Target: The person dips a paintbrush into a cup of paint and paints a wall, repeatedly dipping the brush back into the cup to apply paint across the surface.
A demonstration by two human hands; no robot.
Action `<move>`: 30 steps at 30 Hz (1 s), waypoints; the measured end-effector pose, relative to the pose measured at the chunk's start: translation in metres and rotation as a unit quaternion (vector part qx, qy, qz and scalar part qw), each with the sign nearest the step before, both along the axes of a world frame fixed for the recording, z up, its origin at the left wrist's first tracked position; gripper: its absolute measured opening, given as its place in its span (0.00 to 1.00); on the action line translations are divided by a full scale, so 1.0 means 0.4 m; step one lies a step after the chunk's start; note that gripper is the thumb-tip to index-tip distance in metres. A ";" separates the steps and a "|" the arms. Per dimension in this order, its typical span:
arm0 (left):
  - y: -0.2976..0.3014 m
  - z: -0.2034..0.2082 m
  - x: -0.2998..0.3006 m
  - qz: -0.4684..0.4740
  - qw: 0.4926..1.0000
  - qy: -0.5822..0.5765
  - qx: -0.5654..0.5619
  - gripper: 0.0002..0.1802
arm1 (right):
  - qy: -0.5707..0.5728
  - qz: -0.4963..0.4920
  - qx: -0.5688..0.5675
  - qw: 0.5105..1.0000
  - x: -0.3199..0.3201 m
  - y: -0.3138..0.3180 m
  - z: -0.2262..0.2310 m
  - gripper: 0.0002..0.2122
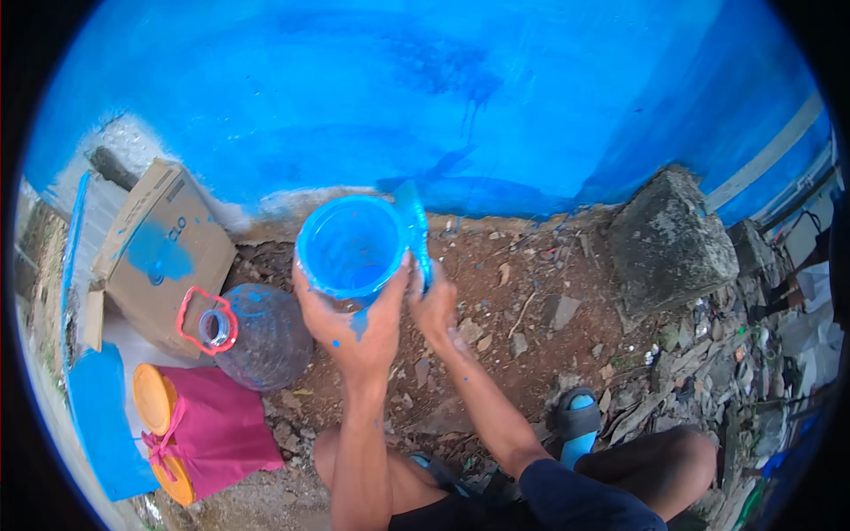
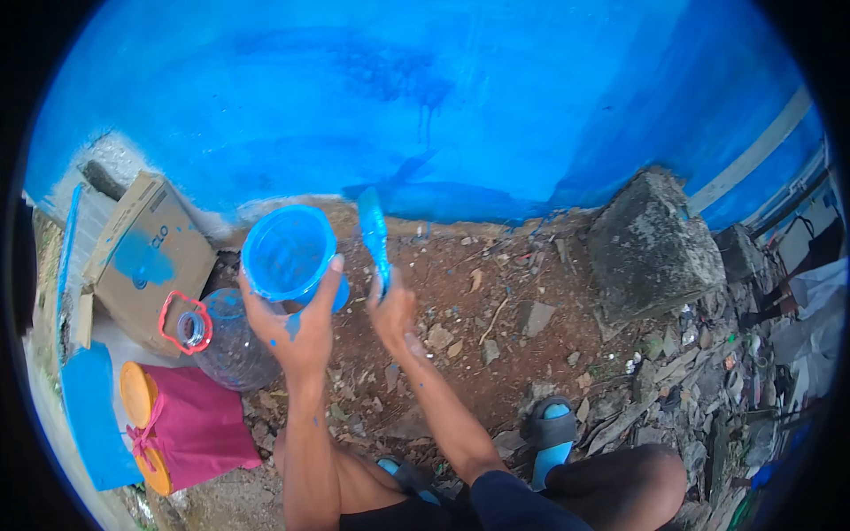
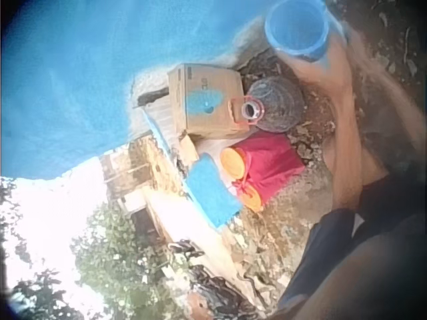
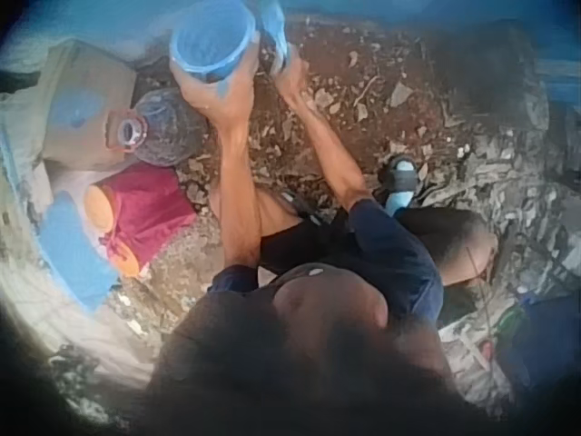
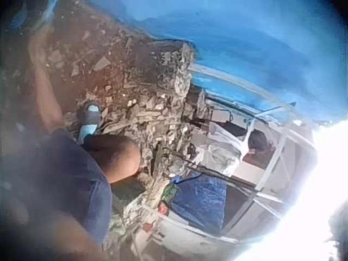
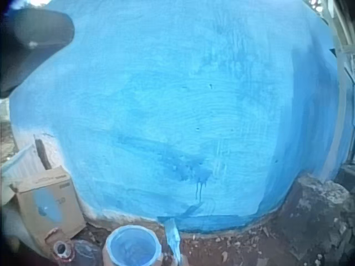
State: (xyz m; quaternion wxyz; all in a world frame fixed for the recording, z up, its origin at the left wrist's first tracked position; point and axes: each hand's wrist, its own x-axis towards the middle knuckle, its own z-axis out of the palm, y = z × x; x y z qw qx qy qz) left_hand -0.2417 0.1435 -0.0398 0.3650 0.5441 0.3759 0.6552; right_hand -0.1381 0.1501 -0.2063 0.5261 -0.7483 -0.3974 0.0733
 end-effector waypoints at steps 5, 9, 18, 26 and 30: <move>0.002 -0.026 -0.021 0.028 0.999 0.026 -0.010 0.40 | 0.069 0.004 0.029 0.997 -0.010 0.073 -0.006 0.10; -0.006 -0.013 0.016 0.012 0.999 0.027 -0.014 0.41 | 0.030 -0.112 -0.011 0.993 0.056 0.042 -0.070 0.10; -0.004 -0.023 0.042 0.004 0.999 0.024 -0.032 0.43 | 0.017 -0.065 0.050 0.996 0.134 -0.027 0.034 0.09; -0.004 -0.024 0.060 -0.017 0.999 -0.019 -0.038 0.44 | -0.112 0.006 0.185 0.976 0.246 -0.008 0.386 0.06; -0.025 -0.003 0.078 -0.046 0.996 -0.048 -0.054 0.43 | -0.289 0.069 0.172 0.939 0.325 -0.005 0.507 0.10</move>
